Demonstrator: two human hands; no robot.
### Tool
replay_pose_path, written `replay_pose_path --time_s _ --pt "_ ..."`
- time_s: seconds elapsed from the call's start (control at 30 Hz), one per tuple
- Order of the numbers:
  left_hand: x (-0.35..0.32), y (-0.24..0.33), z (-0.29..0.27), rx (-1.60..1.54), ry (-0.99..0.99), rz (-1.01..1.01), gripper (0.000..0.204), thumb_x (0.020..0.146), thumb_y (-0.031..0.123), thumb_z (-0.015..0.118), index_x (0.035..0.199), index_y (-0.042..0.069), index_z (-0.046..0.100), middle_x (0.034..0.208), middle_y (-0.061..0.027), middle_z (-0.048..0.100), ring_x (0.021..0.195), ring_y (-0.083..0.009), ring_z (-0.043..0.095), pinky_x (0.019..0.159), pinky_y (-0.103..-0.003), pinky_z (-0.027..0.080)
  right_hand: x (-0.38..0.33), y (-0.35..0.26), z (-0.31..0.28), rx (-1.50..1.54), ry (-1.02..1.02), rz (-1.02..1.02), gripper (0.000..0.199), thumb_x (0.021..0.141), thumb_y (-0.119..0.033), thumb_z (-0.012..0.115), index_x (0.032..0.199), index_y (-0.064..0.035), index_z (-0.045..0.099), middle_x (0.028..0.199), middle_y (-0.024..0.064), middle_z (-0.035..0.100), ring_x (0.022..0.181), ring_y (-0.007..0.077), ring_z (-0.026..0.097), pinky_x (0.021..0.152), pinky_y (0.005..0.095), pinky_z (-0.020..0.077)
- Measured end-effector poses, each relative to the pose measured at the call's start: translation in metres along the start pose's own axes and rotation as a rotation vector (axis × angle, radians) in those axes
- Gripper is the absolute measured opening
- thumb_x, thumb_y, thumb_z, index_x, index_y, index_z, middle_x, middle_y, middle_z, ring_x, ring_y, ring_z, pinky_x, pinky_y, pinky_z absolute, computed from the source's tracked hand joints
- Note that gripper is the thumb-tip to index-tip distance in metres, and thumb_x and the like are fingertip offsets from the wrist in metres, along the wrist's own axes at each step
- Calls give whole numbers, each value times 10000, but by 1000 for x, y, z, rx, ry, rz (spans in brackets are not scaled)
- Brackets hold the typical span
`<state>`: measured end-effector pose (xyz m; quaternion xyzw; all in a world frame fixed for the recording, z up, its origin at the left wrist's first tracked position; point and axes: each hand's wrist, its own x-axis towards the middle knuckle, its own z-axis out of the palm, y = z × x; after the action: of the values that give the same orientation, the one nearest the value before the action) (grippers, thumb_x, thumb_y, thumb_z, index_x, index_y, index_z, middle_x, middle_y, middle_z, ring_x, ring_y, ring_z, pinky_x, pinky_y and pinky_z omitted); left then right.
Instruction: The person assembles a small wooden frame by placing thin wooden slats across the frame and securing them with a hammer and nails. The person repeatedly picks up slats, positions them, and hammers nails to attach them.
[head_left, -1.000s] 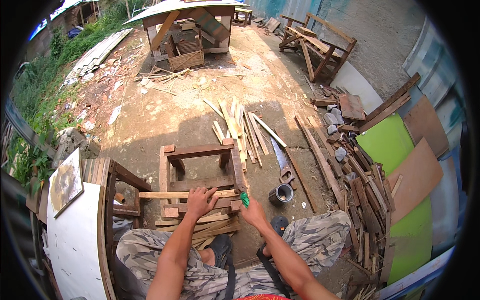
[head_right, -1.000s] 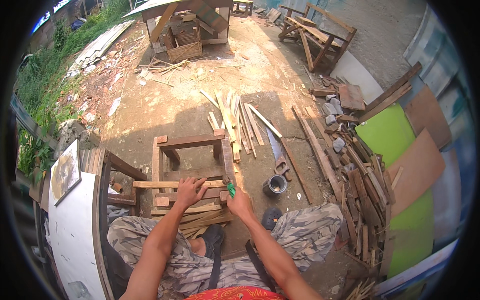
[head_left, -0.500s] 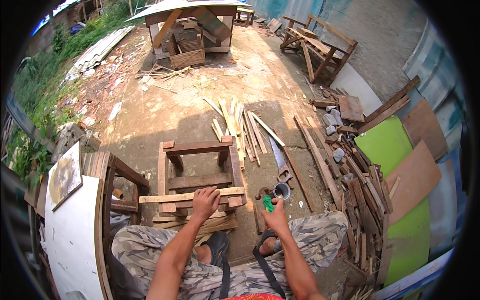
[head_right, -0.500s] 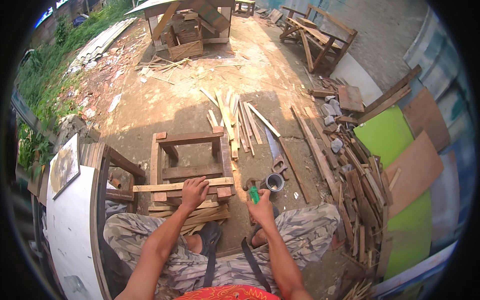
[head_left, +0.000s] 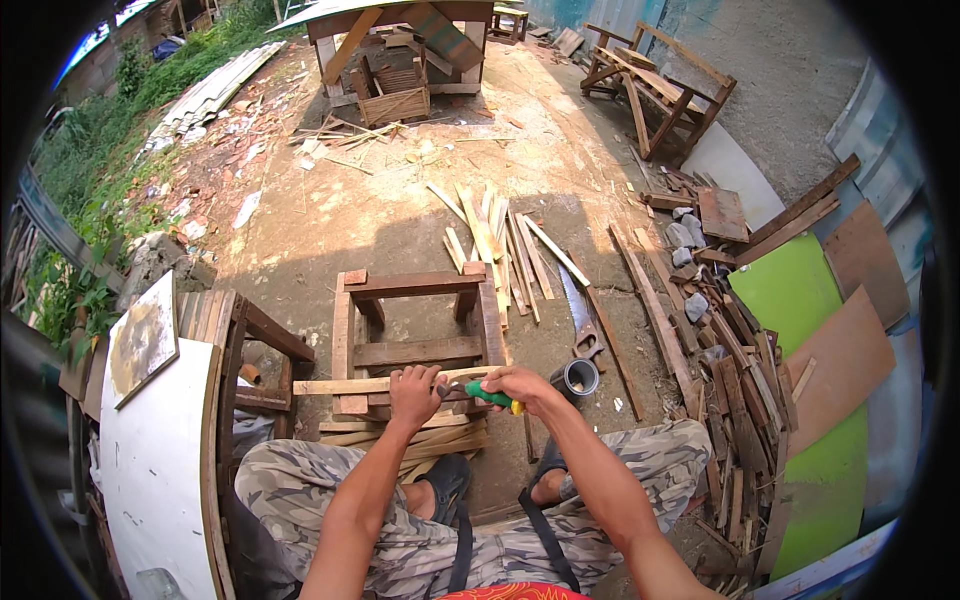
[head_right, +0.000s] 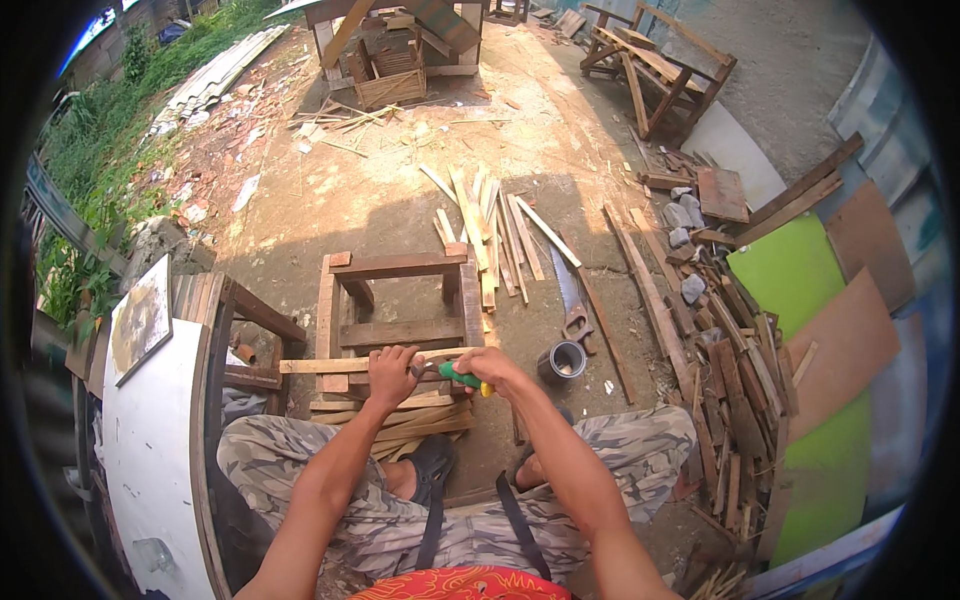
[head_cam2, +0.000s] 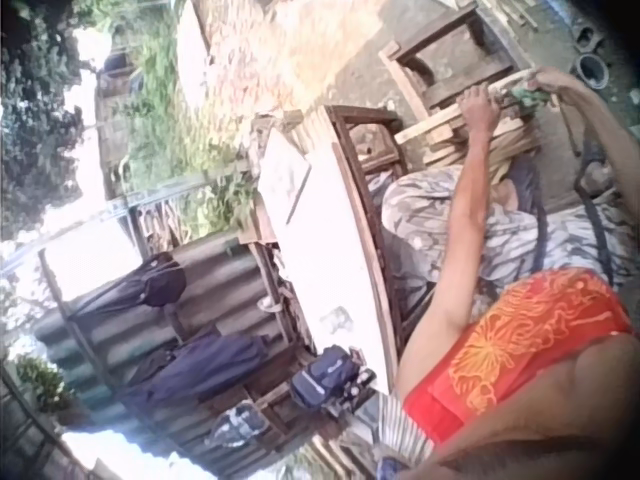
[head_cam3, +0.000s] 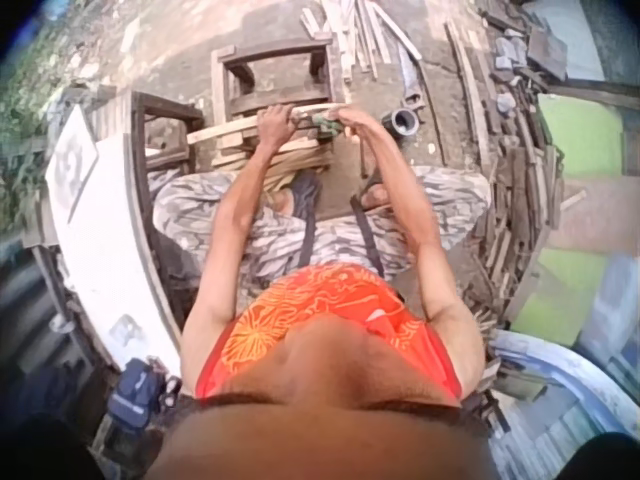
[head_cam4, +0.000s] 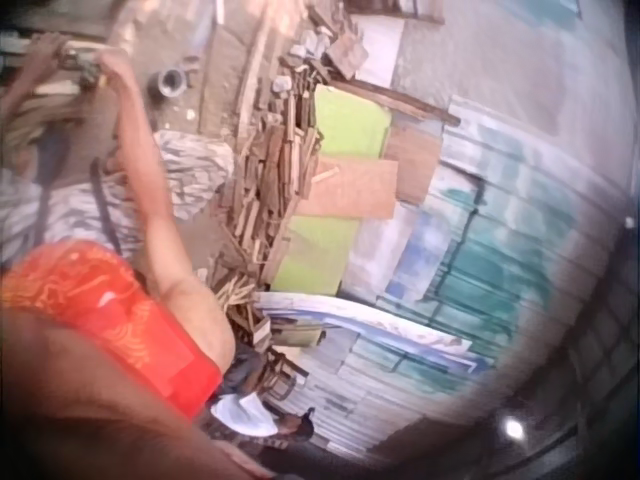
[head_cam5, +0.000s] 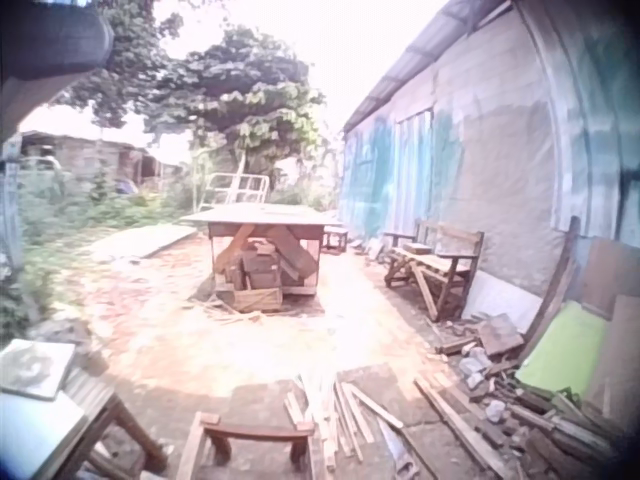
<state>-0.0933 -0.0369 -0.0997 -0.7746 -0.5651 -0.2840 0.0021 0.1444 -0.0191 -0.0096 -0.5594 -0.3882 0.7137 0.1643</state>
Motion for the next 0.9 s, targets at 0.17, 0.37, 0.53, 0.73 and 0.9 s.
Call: replay_pose_path --time_s 0.17,0.37,0.53,0.73,0.9 --pt "1 0 -2 -7 36 -6 214 885 304 680 1014 144 739 864 -13 668 846 -210 611 786 -401 403 18 -30 -18 -50 -36 126 221 952 -130 615 1013 81 639 806 109 657 593 157 616 471 289 486" --pt "3 11 4 -29 17 -5 231 892 313 664 1016 139 751 856 -14 684 842 -211 621 778 -399 406 4 -69 -27 -297 32 247 183 927 -102 617 972 72 584 812 137 650 606 181 665 442 291 475" --pt "6 17 5 -128 -30 -85 242 908 246 610 1070 123 739 930 -35 705 922 -240 639 833 -391 423 5 -82 -19 -260 24 266 150 886 -40 557 977 79 573 855 159 652 622 224 680 484 283 561" --pt "38 36 -6 -416 -85 81 475 782 300 709 1200 80 656 1079 -96 692 988 -304 637 883 -428 454 27 -83 -8 -248 18 208 189 896 -111 465 944 35 576 788 138 634 565 213 640 424 273 508" --pt "73 58 -2 -407 -353 35 389 742 294 758 1043 61 677 969 -163 700 956 -369 650 827 -444 511 41 -83 -5 -393 -13 195 320 935 -236 407 903 32 580 722 125 630 542 213 634 403 306 478"
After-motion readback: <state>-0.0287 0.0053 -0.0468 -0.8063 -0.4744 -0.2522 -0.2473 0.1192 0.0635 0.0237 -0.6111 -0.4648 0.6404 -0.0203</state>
